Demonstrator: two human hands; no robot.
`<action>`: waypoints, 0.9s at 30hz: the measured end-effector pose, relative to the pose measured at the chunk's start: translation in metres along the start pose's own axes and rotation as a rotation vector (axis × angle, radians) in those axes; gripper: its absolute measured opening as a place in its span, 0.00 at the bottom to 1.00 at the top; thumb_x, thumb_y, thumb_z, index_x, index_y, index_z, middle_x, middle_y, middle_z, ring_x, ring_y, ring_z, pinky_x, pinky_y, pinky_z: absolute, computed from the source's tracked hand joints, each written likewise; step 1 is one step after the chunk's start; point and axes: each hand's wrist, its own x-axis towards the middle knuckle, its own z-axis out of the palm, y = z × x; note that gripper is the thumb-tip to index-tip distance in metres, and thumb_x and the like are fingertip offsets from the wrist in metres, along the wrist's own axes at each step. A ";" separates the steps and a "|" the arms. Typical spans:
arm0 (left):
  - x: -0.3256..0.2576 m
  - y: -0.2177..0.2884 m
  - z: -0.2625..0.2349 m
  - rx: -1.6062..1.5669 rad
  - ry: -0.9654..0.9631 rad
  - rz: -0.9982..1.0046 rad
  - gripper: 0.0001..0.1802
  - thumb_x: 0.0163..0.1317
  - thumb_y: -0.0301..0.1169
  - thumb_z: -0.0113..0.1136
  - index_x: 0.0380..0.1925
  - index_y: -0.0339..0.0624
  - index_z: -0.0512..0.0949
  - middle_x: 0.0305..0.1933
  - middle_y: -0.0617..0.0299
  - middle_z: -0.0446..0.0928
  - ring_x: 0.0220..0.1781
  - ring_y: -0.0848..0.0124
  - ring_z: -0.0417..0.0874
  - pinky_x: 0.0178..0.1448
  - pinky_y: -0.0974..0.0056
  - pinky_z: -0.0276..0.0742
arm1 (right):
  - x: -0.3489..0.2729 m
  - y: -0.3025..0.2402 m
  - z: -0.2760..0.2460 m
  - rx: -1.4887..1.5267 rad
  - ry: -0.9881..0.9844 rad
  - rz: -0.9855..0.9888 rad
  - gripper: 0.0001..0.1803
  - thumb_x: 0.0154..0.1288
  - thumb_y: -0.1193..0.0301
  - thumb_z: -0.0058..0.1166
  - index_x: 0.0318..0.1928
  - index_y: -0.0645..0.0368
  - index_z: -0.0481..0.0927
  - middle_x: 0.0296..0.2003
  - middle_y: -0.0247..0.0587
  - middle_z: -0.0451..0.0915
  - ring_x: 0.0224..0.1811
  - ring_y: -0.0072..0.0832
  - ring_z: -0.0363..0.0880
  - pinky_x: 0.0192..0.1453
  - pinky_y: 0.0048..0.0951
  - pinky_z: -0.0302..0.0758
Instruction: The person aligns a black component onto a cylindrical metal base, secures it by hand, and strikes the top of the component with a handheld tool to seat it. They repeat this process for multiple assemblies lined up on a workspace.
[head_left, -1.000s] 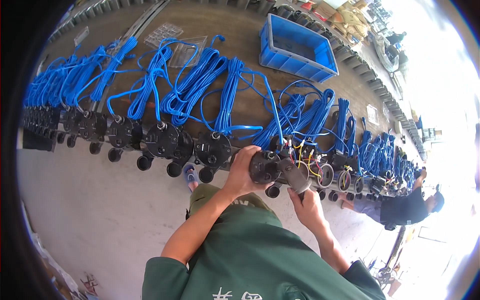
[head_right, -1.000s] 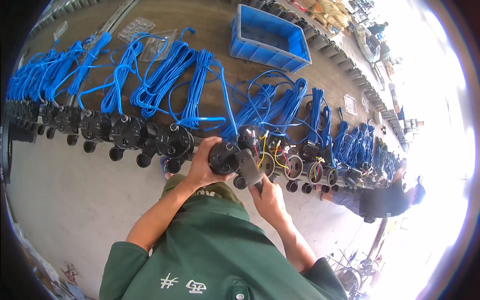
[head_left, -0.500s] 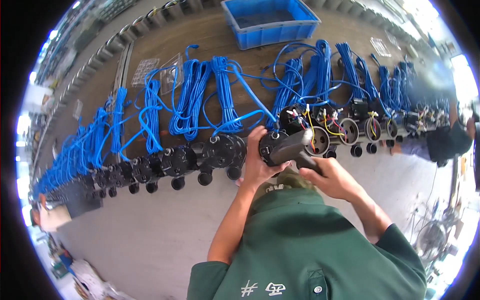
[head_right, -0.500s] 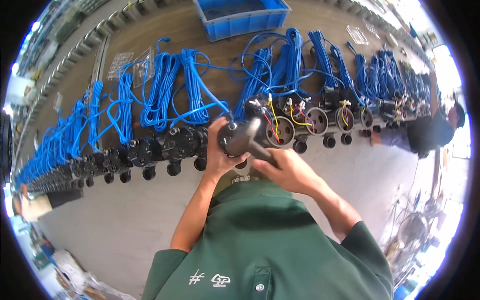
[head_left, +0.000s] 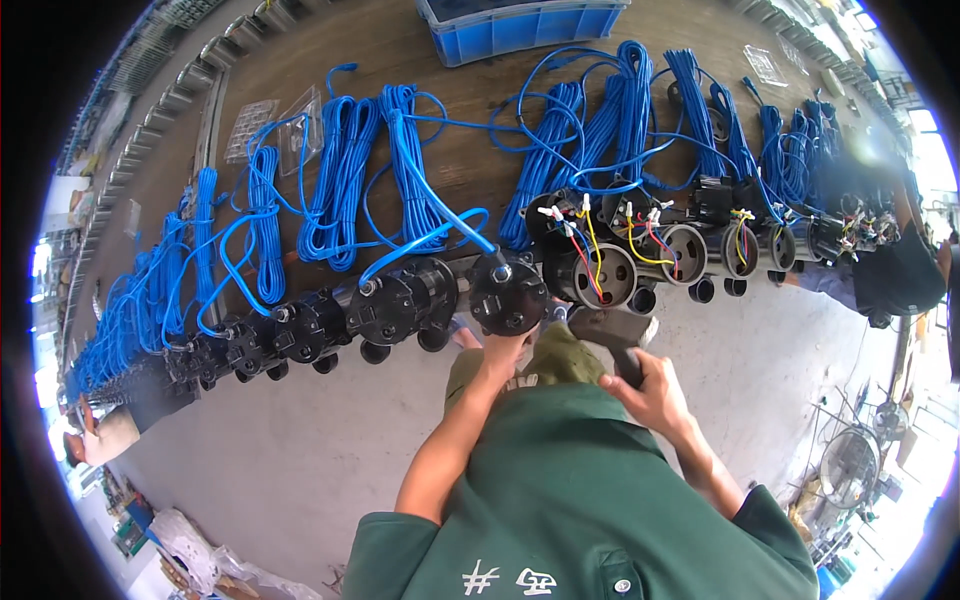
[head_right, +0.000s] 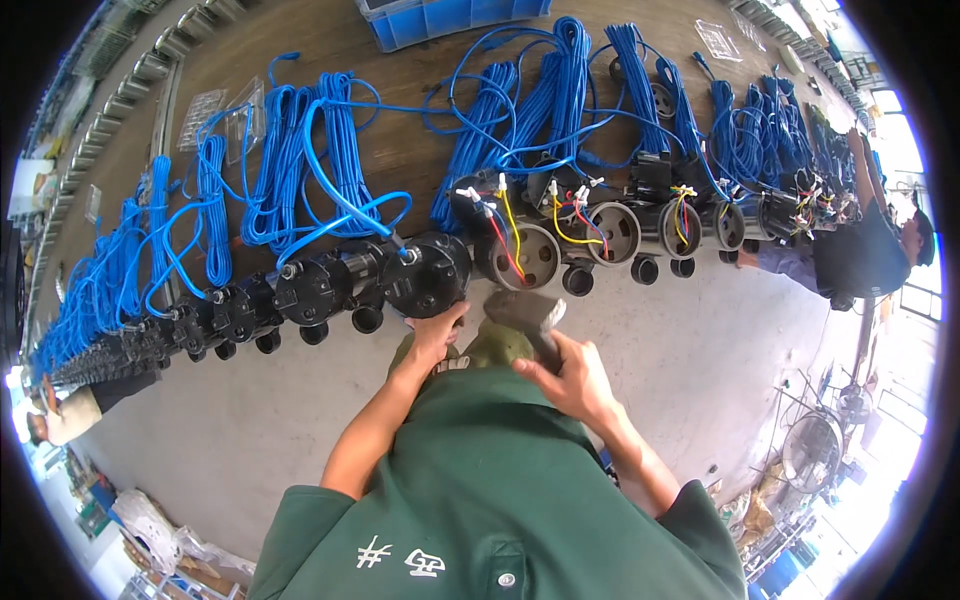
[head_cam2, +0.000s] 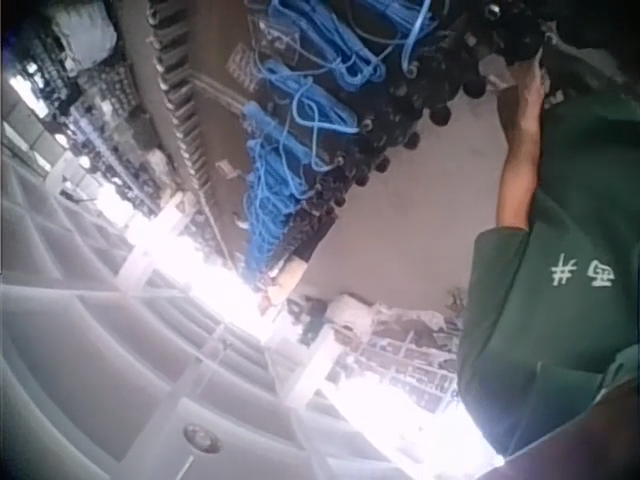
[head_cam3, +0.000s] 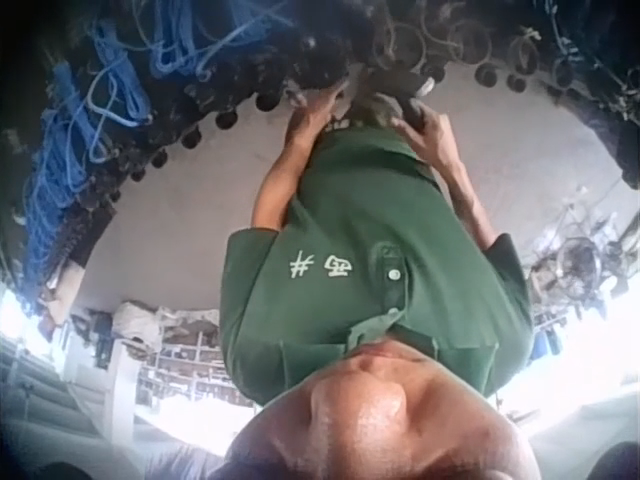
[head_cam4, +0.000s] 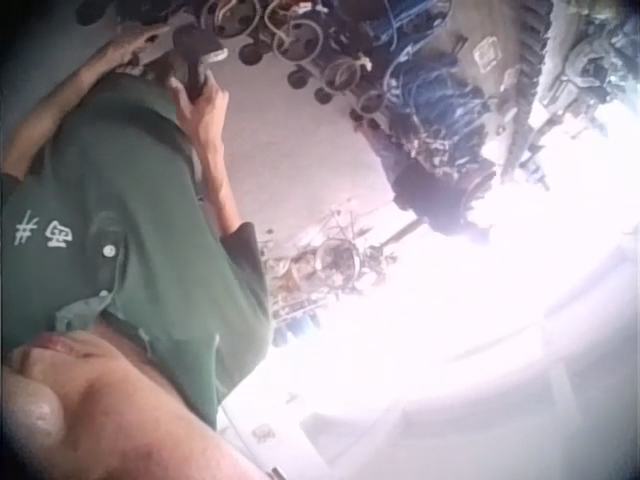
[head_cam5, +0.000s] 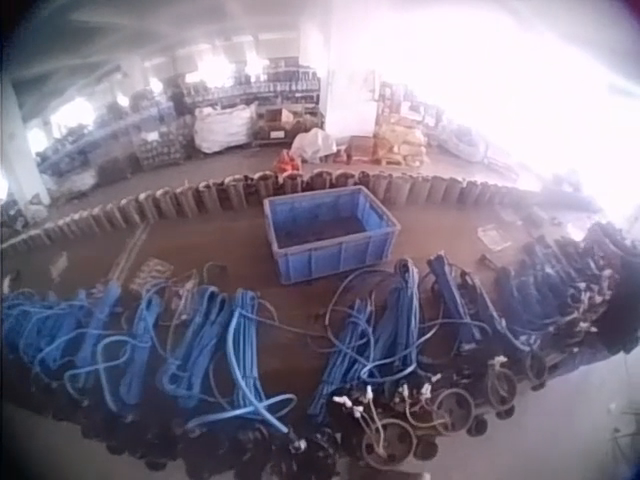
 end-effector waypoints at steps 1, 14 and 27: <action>0.004 -0.004 -0.001 0.003 0.007 0.066 0.16 0.58 0.34 0.76 0.43 0.44 0.81 0.28 0.68 0.78 0.23 0.79 0.76 0.23 0.73 0.66 | -0.002 0.006 0.006 -0.013 0.021 -0.039 0.24 0.66 0.55 0.70 0.37 0.66 0.79 0.18 0.48 0.72 0.18 0.36 0.69 0.29 0.38 0.72; 0.020 -0.011 -0.017 0.293 0.065 0.297 0.30 0.67 0.57 0.54 0.45 0.38 0.81 0.26 0.67 0.77 0.26 0.77 0.76 0.36 0.68 0.73 | 0.000 0.023 0.037 -0.056 0.018 -0.099 0.21 0.62 0.59 0.73 0.36 0.66 0.82 0.18 0.51 0.78 0.18 0.45 0.78 0.29 0.40 0.76; 0.065 -0.076 -0.049 -0.258 -0.253 0.309 0.70 0.49 0.90 0.31 0.82 0.53 0.51 0.85 0.57 0.52 0.85 0.54 0.50 0.84 0.34 0.41 | 0.050 0.049 0.077 -0.450 0.218 -0.213 0.15 0.49 0.65 0.69 0.32 0.55 0.77 0.24 0.44 0.81 0.27 0.49 0.83 0.30 0.48 0.78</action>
